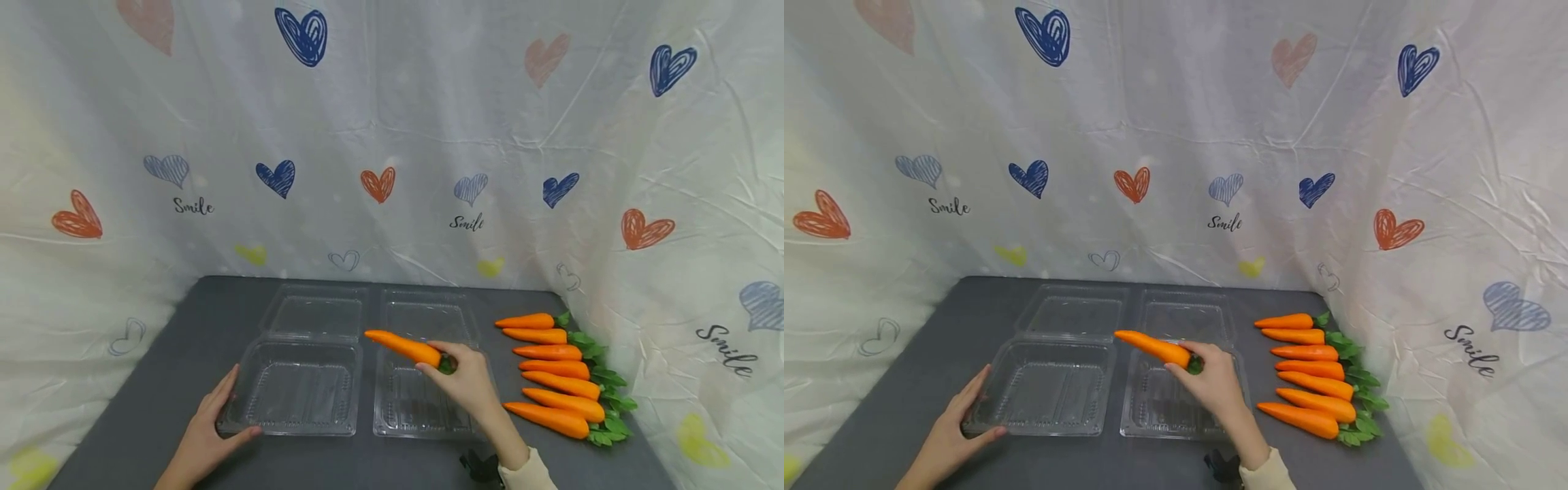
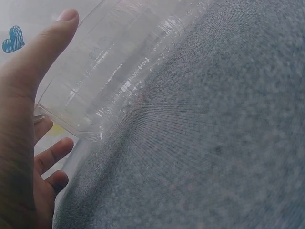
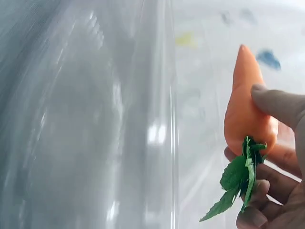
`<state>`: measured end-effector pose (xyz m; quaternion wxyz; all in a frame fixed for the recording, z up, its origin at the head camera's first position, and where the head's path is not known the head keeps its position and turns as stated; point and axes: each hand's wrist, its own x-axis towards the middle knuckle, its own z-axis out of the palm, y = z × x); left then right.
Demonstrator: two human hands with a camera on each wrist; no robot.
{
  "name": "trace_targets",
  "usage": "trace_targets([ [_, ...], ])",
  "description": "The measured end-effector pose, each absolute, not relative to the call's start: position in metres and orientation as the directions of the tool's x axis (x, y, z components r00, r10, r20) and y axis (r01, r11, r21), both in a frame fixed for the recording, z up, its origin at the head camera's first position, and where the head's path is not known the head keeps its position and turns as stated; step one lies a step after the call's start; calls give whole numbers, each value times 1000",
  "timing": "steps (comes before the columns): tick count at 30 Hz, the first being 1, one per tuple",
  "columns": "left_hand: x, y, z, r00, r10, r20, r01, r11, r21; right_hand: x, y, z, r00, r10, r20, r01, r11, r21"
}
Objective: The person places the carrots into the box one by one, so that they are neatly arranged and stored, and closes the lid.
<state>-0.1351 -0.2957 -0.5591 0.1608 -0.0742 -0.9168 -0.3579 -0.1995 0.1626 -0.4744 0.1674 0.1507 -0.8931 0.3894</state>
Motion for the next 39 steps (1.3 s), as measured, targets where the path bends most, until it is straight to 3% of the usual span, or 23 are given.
trace_targets([
  [9,-133,-294,-558,-948,16,319,229,730,644,-217,74,-476,-896,-259,362,-443,592,-673],
  [20,-134,-292,-561,-945,11,328,228,741,631,-222,4,-496,-904,-313,291,-426,710,-560],
  [31,-133,-296,-560,-948,8,317,217,747,628,-223,-33,-508,-848,-341,405,-473,831,-292],
  [39,-134,-294,-558,-953,9,302,211,736,644,-224,-47,-512,-878,-328,350,-400,903,-159],
])
